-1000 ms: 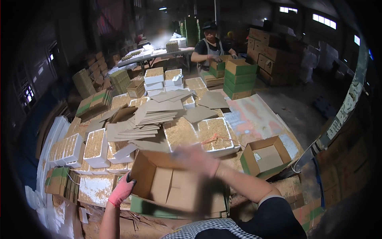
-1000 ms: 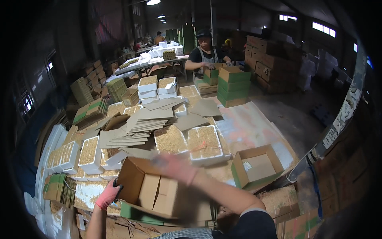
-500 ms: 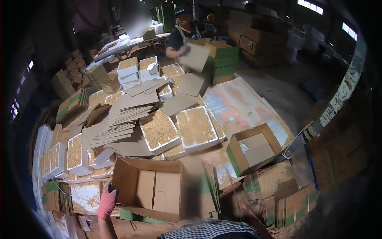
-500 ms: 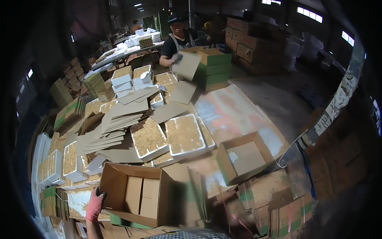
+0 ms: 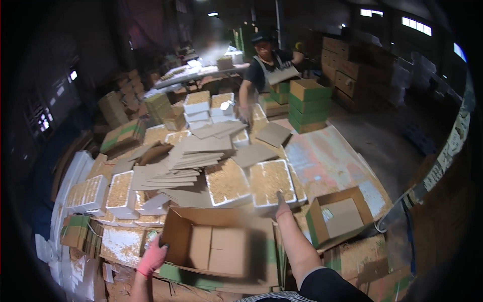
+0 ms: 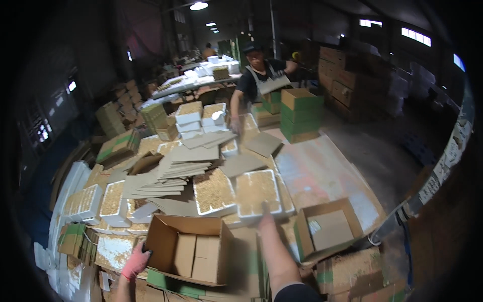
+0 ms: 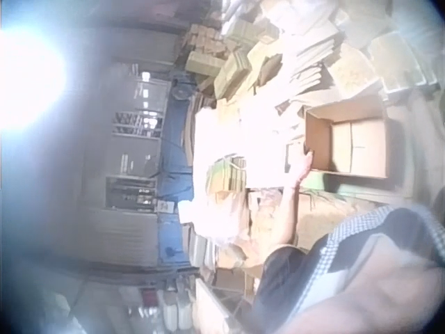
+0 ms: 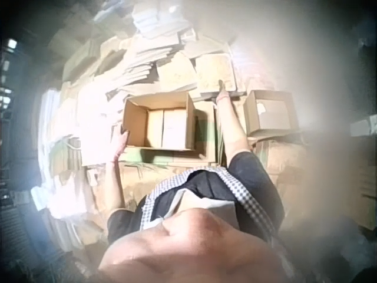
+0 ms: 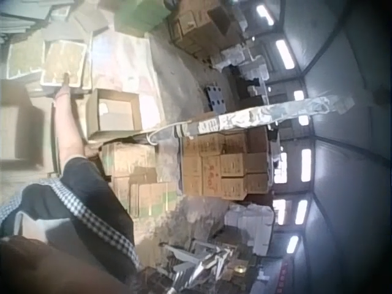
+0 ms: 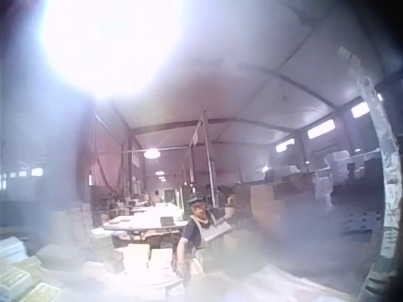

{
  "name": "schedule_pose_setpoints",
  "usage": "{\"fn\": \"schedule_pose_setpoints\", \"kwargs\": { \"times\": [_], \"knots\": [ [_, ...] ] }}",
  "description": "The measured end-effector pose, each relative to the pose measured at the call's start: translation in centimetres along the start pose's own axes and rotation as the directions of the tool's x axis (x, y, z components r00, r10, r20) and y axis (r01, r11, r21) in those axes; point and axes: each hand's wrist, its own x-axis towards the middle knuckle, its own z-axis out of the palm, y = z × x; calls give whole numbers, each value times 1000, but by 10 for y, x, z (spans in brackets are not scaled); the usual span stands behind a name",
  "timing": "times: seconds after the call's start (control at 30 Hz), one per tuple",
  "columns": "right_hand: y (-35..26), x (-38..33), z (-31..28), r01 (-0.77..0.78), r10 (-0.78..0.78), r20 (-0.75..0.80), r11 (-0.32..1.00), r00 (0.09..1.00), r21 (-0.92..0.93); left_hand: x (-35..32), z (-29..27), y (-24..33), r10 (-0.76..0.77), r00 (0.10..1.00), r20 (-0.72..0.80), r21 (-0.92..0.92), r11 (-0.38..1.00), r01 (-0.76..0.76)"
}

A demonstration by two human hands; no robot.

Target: The person assembles cardboard boxes, places them in a larger container, and adds a tray of small items into each box.

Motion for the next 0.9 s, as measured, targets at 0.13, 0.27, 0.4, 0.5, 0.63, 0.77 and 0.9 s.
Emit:
{"fn": "schedule_pose_setpoints", "kwargs": {
  "times": [0.13,0.27,0.4,0.5,0.63,0.77,0.9],
  "knots": [
    [25,7,-21,220,-225,48,971,973,90,-13,-1,16,-24,1000,-17,10,1000,24],
    [-21,-105,-7,206,-223,239,974,945,95,-10,9,-18,93,996,-13,-254,963,-93],
    [-89,-219,52,380,-324,403,923,856,-65,3,20,-28,64,984,165,-695,716,70],
    [-123,-314,106,418,-254,404,817,879,-397,16,29,2,104,974,202,-748,658,85],
    [-105,-390,147,332,-131,315,569,940,-752,24,41,37,133,979,152,-822,567,51],
    [-62,-404,175,116,49,142,350,989,-930,20,64,30,115,988,101,-848,529,25],
    [-34,-380,192,30,154,72,258,986,-966,-6,56,41,159,987,28,-684,723,-97]
  ]
}}
